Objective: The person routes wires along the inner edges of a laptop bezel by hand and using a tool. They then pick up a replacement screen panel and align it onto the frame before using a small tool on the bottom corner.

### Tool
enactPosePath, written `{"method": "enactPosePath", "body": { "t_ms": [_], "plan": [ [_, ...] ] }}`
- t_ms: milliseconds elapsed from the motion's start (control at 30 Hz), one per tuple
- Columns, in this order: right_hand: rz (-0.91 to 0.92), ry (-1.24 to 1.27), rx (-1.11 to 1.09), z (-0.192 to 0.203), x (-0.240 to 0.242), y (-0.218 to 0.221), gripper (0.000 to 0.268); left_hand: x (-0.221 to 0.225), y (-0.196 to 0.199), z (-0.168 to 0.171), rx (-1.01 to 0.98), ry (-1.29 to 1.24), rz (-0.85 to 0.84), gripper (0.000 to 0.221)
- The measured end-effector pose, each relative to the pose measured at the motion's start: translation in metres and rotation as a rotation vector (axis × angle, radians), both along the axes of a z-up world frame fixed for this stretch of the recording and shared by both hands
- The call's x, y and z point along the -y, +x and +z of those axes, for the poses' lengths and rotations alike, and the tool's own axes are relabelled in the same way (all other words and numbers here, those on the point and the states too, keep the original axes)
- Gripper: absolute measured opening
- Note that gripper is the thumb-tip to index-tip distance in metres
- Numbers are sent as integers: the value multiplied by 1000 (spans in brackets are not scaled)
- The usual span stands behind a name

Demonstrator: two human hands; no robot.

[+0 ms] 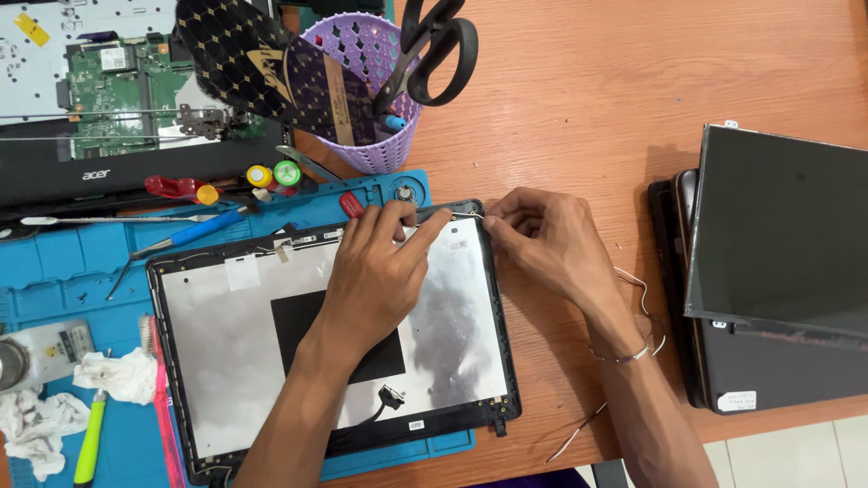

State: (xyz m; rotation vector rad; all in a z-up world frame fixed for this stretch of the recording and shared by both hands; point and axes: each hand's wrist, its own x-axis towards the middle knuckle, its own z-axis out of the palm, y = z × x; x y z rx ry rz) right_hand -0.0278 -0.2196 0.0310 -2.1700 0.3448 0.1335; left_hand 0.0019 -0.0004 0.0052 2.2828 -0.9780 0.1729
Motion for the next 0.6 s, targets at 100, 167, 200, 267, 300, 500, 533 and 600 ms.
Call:
{"method": "enactPosePath", "body": {
  "t_ms": [100,167,200,267,300,500,533,600],
  "plan": [
    [-29,67,-48,4,2,-3,17,0,0,0,-5,29,-5,49],
    [0,11,0,6,3,-4,17,1,-1,1,-2,33,-2,49],
    [16,-18,24,7,3,-5,16,2,-1,1,1,35,0,50],
    [-20,-51,23,6,0,-4,17,2,0,2,6,38,-3,49],
    [-39,-67,22,5,-1,-4,17,2,0,3,9,40,-5,49],
    [-36,-71,78,-5,-2,-1,16,1,0,5,28,32,-22,47],
    [-33,-76,93,-6,-2,-1,16,1,0,5,23,36,-20,46],
    [-27,-85,124,-7,-3,0,16,1,0,3,12,44,-17,45]
  ]
}}
